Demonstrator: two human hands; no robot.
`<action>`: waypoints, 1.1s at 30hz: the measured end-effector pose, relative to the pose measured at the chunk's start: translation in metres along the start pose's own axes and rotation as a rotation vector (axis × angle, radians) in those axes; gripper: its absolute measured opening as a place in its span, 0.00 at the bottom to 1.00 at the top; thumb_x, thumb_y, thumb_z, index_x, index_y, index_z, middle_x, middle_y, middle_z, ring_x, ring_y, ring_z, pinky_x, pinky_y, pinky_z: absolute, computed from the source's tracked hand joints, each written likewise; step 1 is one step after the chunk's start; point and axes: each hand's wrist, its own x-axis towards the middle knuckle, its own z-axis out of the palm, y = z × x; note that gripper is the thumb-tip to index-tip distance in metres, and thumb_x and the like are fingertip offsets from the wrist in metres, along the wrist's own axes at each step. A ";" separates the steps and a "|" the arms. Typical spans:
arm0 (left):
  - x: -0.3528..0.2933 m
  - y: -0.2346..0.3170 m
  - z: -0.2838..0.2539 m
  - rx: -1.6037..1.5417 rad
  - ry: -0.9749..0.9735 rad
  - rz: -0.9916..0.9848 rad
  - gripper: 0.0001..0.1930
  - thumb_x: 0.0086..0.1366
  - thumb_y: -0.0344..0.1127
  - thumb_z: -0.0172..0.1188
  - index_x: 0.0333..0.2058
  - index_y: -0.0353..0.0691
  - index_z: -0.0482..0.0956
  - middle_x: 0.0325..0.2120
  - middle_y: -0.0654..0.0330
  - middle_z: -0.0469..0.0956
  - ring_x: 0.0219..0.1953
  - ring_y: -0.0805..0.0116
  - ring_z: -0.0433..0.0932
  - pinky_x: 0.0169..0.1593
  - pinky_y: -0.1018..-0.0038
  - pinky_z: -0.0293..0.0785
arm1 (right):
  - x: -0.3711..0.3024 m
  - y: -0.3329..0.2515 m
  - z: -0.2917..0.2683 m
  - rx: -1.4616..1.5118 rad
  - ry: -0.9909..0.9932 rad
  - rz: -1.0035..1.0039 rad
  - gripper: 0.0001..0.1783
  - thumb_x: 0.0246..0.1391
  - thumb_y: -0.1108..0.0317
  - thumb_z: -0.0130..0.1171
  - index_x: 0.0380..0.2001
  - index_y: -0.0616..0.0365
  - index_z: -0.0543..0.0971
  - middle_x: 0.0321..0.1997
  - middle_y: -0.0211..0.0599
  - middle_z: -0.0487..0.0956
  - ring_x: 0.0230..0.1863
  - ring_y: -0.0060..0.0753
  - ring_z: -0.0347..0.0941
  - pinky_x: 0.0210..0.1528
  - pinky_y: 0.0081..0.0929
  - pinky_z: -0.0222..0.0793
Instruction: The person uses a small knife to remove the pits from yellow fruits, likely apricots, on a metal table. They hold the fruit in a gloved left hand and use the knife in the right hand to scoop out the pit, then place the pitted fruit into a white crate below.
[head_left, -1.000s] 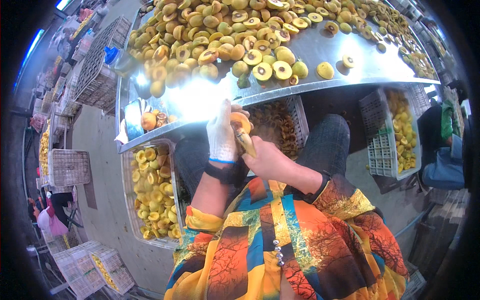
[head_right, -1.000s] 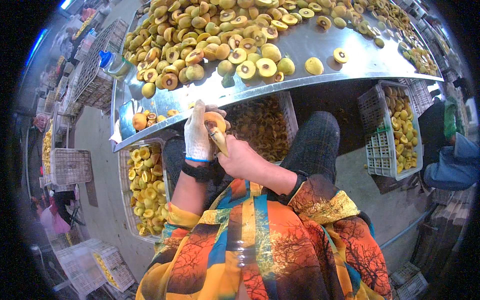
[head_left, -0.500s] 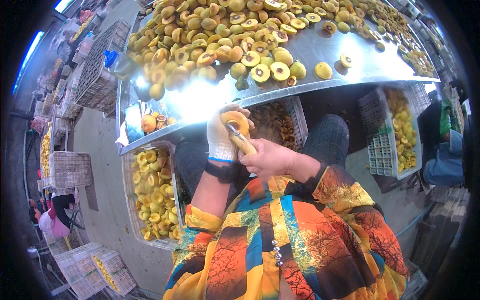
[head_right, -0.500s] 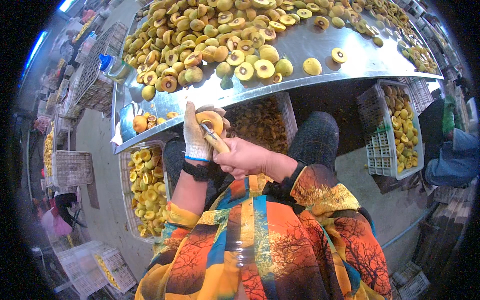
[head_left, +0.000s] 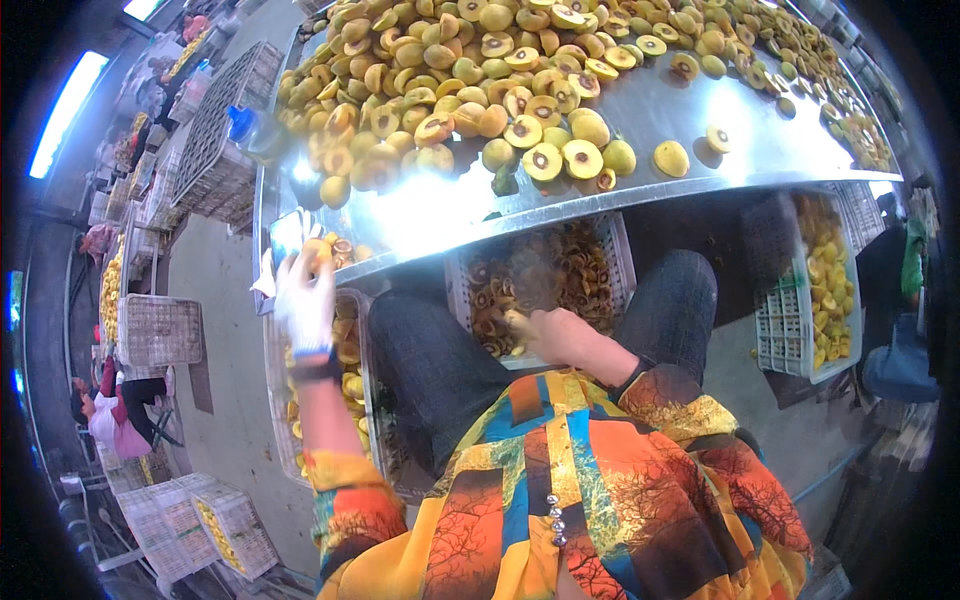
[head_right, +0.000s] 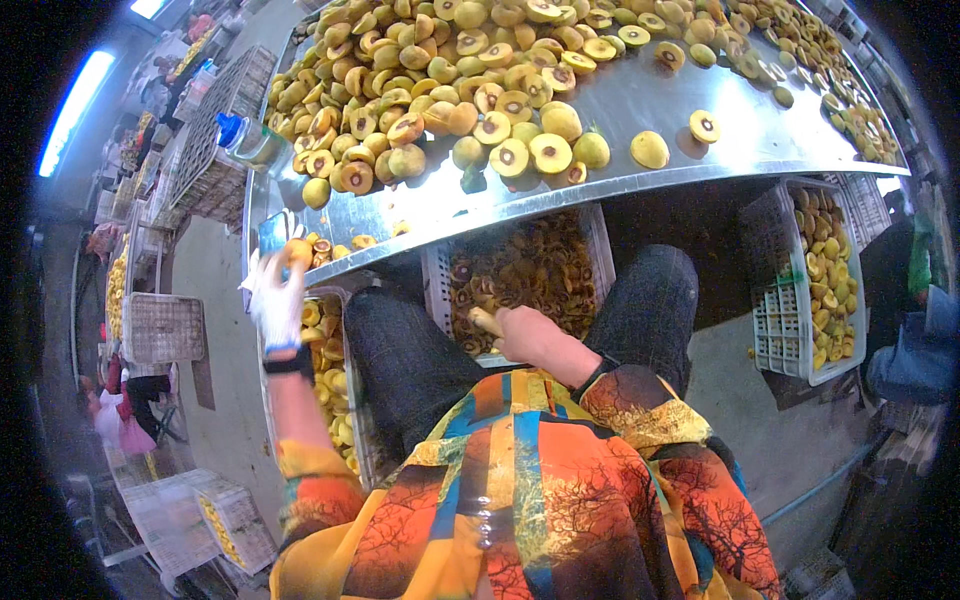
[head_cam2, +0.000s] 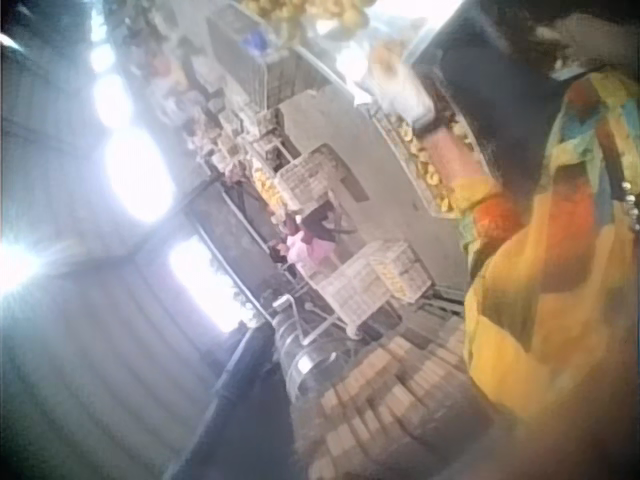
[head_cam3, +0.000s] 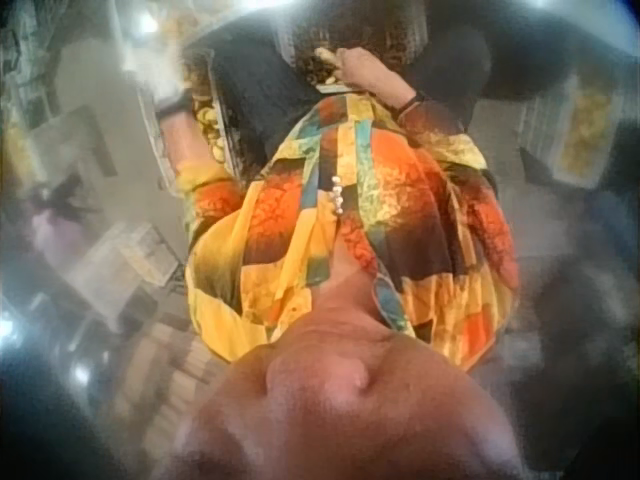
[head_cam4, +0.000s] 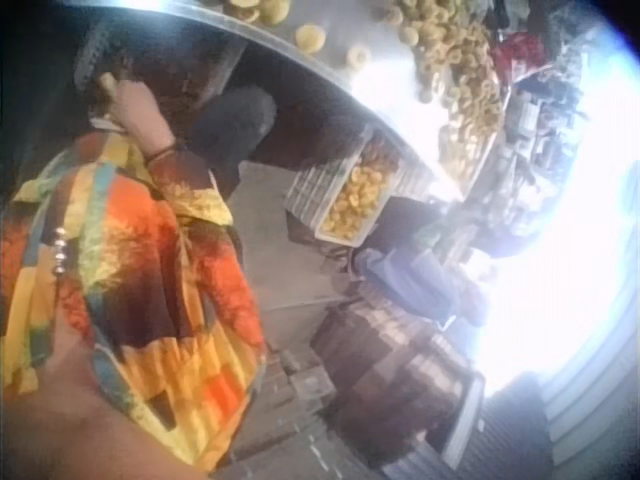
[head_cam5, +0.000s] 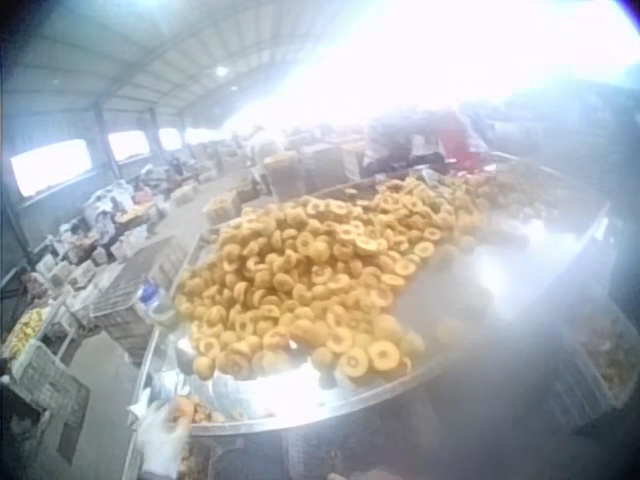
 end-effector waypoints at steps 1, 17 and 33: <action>0.012 0.017 0.012 -0.098 -0.049 0.085 0.17 0.55 0.41 0.57 0.43 0.42 0.77 0.44 0.54 0.72 0.45 0.55 0.72 0.48 0.69 0.68 | -0.006 -0.010 -0.008 0.025 -0.009 -0.004 0.21 0.47 0.59 0.55 0.37 0.66 0.71 0.27 0.56 0.76 0.33 0.56 0.74 0.38 0.45 0.69; 0.082 0.102 0.119 -0.498 -0.380 -0.096 0.22 0.49 0.36 0.57 0.43 0.34 0.68 0.27 0.55 0.74 0.30 0.57 0.78 0.26 0.70 0.76 | -0.019 0.006 -0.036 0.278 0.388 -0.011 0.20 0.47 0.59 0.58 0.34 0.67 0.68 0.26 0.61 0.75 0.31 0.63 0.72 0.33 0.46 0.69; -0.062 0.131 0.077 -1.963 -0.458 -0.465 0.19 0.64 0.47 0.50 0.45 0.37 0.65 0.35 0.52 0.73 0.36 0.59 0.75 0.40 0.68 0.73 | -0.016 -0.070 -0.059 0.362 0.328 0.035 0.18 0.52 0.62 0.53 0.33 0.67 0.63 0.26 0.63 0.73 0.33 0.64 0.71 0.36 0.47 0.66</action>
